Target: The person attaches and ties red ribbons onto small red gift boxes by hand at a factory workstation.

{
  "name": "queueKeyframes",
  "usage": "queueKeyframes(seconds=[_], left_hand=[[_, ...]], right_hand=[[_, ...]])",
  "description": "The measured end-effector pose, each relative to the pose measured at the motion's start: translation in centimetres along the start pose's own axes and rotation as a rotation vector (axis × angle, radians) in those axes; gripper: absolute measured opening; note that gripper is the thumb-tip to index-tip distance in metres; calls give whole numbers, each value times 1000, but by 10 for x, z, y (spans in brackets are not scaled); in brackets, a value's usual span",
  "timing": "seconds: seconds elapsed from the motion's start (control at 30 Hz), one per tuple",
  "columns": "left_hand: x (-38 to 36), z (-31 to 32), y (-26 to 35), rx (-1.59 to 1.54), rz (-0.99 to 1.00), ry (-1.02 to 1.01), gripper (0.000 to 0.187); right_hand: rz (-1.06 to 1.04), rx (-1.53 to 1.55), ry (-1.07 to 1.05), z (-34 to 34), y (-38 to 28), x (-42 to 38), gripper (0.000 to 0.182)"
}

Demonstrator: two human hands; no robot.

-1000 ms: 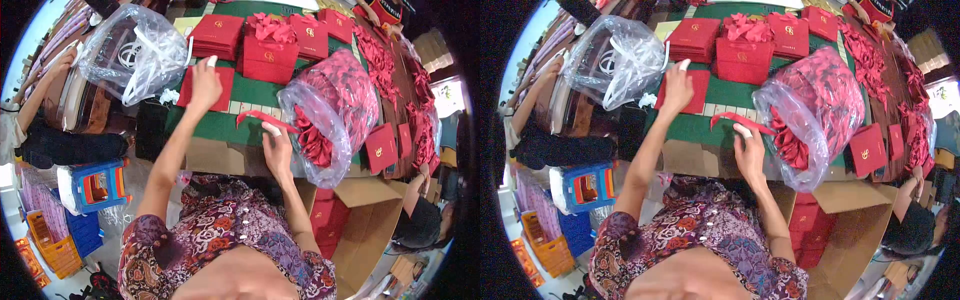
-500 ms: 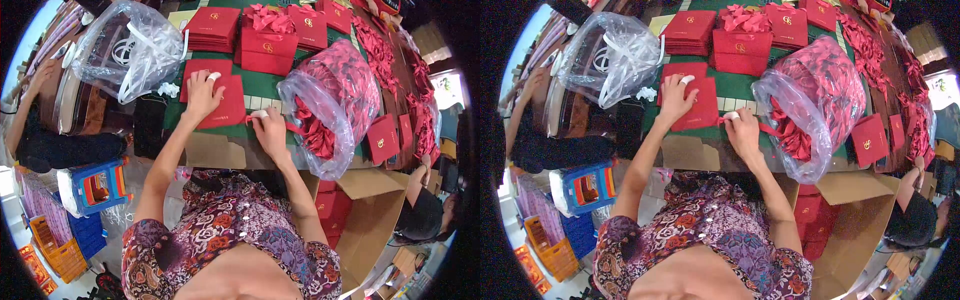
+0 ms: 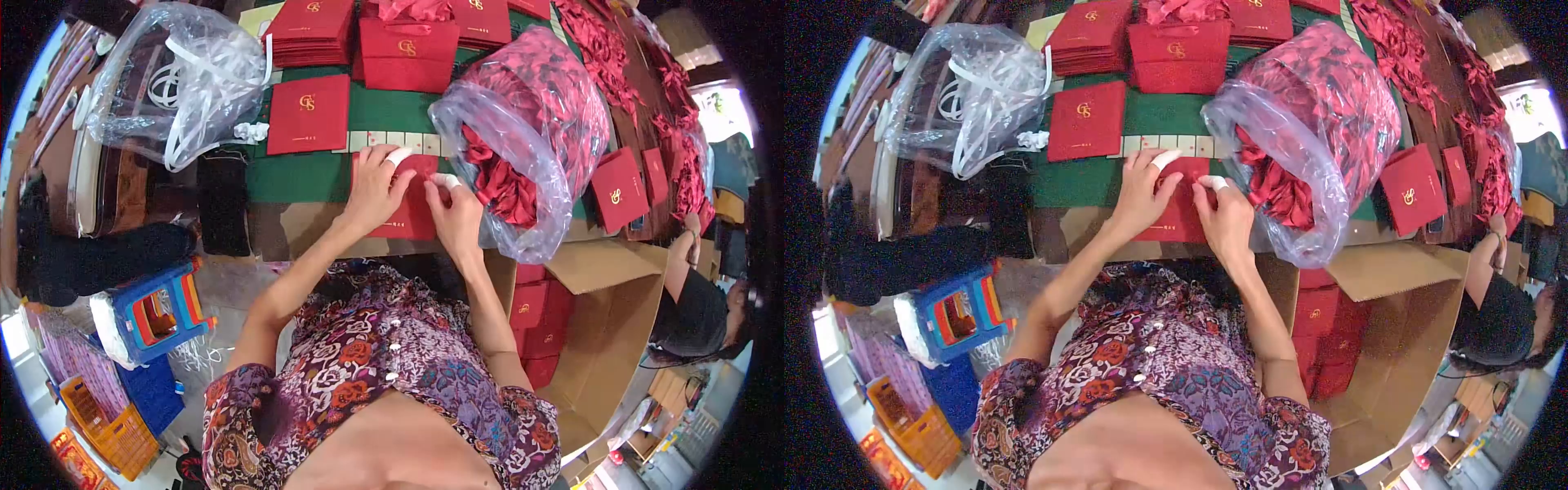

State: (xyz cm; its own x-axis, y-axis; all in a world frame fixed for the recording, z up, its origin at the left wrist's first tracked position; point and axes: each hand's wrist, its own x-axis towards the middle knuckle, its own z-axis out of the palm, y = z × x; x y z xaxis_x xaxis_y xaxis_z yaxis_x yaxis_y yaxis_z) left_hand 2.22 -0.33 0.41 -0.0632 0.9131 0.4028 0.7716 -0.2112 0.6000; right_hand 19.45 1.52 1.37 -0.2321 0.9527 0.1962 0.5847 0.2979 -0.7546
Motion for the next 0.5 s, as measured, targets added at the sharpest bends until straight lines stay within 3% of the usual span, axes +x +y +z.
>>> queueKeyframes(seconds=[0.07, 0.13, 0.2, 0.27, 0.43, 0.5], left_hand=[[3, -3, 5, -327, -250, -129, 33], [3, 6, -3, -444, -273, -129, 31], [5, 9, -9, -841, -471, -287, 28], [5, 4, -9, -890, -461, -322, 24], [-6, -6, -7, -950, -685, -295, 15], [-12, -7, -6, -1001, -750, -279, 14]], right_hand=[[-25, 4, 8, -1, -3, 1, 15], [-116, -28, -13, -5, -7, 2, 18], [-98, -30, -45, -12, -16, 2, 18], [-80, -33, -74, -14, -17, 0, 18], [31, 34, -90, -13, -12, -7, 21], [-24, 39, -25, -11, -19, -8, 24]])
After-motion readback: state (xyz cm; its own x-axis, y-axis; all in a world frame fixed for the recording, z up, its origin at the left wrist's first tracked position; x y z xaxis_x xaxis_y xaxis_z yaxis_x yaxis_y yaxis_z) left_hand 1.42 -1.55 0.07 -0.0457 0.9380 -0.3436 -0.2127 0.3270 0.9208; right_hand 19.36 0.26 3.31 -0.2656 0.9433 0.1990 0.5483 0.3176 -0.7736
